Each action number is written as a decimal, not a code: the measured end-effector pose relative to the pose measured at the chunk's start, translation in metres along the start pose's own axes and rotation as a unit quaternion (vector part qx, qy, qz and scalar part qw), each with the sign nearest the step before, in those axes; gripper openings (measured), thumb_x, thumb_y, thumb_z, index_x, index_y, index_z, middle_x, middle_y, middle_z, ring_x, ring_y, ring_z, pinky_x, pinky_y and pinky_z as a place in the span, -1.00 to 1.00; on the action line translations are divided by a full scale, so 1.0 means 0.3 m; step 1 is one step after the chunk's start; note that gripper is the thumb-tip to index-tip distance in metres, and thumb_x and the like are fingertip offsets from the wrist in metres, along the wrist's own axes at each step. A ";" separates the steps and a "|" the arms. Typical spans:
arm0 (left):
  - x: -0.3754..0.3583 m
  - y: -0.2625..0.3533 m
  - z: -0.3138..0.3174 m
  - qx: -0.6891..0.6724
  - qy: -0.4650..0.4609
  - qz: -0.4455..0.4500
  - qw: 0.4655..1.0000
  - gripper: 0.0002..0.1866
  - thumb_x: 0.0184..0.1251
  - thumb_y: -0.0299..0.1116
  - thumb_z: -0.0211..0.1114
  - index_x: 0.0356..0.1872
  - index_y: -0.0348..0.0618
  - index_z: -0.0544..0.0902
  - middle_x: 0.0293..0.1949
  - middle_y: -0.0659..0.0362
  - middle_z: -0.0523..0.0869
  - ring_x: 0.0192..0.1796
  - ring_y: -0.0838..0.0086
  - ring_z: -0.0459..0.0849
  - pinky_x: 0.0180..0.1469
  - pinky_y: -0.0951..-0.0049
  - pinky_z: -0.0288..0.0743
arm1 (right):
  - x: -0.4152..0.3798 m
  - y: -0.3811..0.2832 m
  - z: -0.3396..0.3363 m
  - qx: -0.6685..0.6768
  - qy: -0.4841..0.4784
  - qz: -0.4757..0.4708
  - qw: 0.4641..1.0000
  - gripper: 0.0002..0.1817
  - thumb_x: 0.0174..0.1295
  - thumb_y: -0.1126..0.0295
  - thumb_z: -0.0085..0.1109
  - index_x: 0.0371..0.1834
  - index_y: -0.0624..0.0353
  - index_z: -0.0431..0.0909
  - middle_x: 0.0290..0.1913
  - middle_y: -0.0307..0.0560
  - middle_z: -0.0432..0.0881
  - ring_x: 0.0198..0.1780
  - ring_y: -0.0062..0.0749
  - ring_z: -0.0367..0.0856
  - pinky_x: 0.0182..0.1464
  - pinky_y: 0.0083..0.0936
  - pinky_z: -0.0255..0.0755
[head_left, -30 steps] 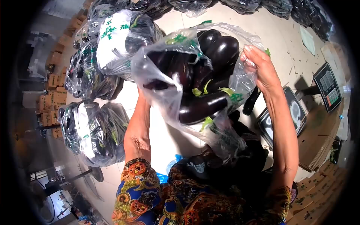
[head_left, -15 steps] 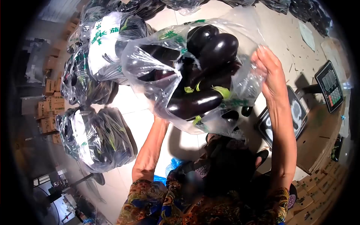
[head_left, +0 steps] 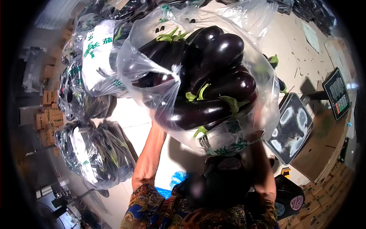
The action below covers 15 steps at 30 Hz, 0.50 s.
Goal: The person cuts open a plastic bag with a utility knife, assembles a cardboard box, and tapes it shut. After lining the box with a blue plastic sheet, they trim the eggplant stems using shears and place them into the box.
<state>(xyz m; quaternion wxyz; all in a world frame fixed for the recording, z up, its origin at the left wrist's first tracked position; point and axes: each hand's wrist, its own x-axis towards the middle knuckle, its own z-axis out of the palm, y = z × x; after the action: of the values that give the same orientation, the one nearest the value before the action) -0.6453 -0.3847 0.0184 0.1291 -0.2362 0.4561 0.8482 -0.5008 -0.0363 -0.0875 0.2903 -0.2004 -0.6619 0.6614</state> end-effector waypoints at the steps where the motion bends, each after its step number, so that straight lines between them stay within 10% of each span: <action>1: -0.003 -0.005 0.009 0.002 -0.003 -0.002 1.000 -0.45 0.46 0.06 0.01 0.20 -0.19 0.46 0.01 0.08 0.62 0.02 0.26 0.61 0.03 0.23 0.58 | -0.040 0.057 0.031 0.018 -0.004 0.025 1.000 -0.37 0.48 0.03 -0.18 0.47 0.20 0.11 0.32 0.00 0.35 0.29 -0.28 0.37 0.33 -0.39 0.25; 15: -0.001 -0.174 0.287 -0.037 -0.003 -0.018 0.999 -0.50 0.47 0.02 -0.04 0.23 -0.07 0.44 0.16 0.12 0.52 0.15 0.25 0.53 0.11 0.15 0.54 | 0.412 -0.139 0.247 0.251 -0.132 0.191 0.940 -0.45 0.48 0.10 -0.16 0.39 0.22 0.19 0.23 -0.03 0.42 0.21 -0.32 0.44 0.26 -0.41 0.32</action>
<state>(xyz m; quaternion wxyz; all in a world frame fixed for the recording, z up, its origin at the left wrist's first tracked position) -0.6468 -0.2840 0.0220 0.1369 -0.2464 0.4196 0.8628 -0.6369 -0.0143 -0.0281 0.1089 -0.1546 -0.4563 0.8695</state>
